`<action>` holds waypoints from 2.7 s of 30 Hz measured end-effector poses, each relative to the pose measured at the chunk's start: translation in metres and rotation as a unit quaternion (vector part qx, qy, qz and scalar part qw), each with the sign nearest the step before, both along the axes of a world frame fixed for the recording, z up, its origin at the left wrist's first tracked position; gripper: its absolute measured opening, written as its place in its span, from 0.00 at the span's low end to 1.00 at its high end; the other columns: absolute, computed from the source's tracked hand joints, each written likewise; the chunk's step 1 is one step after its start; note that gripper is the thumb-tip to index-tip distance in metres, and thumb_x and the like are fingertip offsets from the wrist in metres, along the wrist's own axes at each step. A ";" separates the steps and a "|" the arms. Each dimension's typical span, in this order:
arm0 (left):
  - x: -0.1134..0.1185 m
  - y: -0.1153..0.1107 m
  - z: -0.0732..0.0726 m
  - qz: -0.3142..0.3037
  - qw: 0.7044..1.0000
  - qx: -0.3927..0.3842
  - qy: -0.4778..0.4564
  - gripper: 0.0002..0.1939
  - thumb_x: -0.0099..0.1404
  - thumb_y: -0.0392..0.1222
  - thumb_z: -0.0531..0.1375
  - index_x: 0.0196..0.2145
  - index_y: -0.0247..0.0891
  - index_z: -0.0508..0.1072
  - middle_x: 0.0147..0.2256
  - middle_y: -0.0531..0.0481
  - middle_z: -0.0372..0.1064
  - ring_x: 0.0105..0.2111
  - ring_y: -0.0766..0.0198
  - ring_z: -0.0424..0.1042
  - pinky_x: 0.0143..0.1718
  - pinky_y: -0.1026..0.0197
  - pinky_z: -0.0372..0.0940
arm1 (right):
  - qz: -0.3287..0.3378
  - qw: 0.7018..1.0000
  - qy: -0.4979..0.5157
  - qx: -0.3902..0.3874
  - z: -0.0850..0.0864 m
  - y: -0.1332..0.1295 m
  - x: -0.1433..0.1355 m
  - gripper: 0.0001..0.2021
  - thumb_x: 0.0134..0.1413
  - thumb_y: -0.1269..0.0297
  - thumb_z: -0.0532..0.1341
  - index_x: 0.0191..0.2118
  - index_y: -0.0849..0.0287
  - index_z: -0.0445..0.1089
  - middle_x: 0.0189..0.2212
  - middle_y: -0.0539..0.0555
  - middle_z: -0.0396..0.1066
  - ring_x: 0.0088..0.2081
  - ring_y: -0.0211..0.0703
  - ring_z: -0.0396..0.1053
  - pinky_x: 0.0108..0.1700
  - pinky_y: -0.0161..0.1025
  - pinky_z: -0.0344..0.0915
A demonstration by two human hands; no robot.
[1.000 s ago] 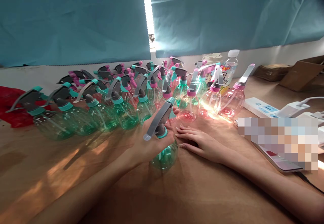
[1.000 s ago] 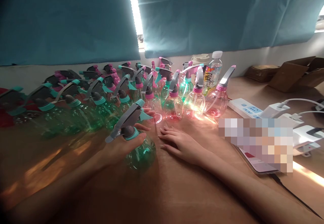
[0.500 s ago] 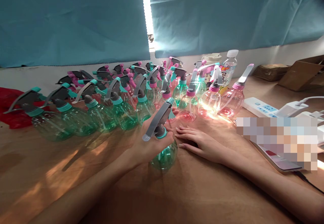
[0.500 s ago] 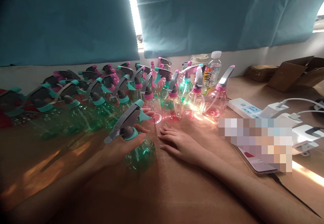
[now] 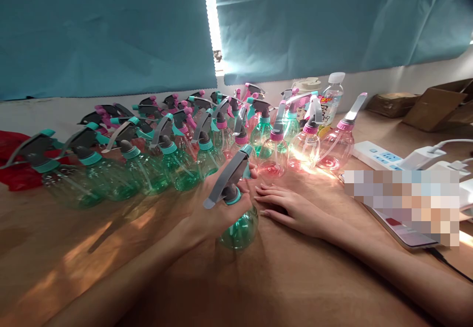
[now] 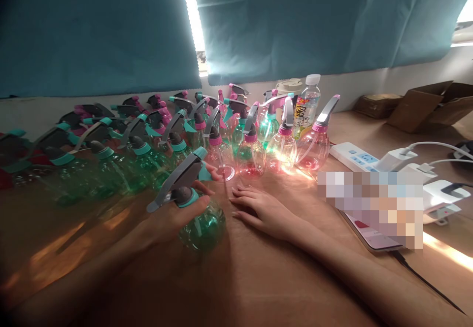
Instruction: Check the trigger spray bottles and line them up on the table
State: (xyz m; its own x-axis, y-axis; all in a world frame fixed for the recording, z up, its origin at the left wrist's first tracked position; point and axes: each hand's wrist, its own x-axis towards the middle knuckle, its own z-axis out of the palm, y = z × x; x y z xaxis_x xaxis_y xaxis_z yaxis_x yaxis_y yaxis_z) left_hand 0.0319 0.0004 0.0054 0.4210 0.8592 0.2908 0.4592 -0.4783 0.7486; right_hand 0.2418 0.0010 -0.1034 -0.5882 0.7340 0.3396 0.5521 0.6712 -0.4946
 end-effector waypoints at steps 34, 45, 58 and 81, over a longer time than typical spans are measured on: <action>0.001 0.005 -0.002 -0.053 0.998 -0.011 -0.025 0.14 0.55 0.37 0.55 0.39 0.42 0.74 0.34 0.50 0.73 0.32 0.62 0.70 0.34 0.60 0.70 | 0.014 1.000 0.002 -0.007 0.007 -0.001 -0.001 0.17 0.65 0.60 0.55 0.56 0.57 0.68 0.57 0.59 0.67 0.61 0.50 0.61 0.62 0.52 0.59; 0.000 0.003 -0.002 -0.050 0.999 -0.012 -0.014 0.06 0.56 0.38 0.54 0.28 0.41 0.72 0.26 0.53 0.65 0.25 0.66 0.61 0.26 0.64 0.63 | 0.006 1.000 0.018 -0.002 0.002 0.000 0.000 0.18 0.65 0.58 0.56 0.57 0.55 0.68 0.58 0.58 0.66 0.61 0.52 0.61 0.62 0.54 0.59; 0.001 0.003 -0.002 -0.030 0.999 -0.005 -0.011 0.05 0.56 0.40 0.55 0.27 0.41 0.72 0.27 0.53 0.66 0.25 0.66 0.61 0.25 0.64 0.63 | 0.008 1.000 0.022 0.000 0.002 0.000 0.000 0.17 0.65 0.59 0.56 0.57 0.53 0.68 0.58 0.57 0.67 0.61 0.52 0.61 0.62 0.55 0.60; 0.004 0.003 -0.006 -0.005 0.998 -0.019 -0.053 0.04 0.54 0.38 0.57 0.23 0.40 0.70 0.26 0.53 0.63 0.24 0.68 0.58 0.25 0.65 0.59 | 0.011 1.000 -0.004 0.006 0.001 0.001 0.000 0.18 0.66 0.57 0.53 0.56 0.57 0.68 0.58 0.59 0.66 0.61 0.51 0.61 0.62 0.53 0.59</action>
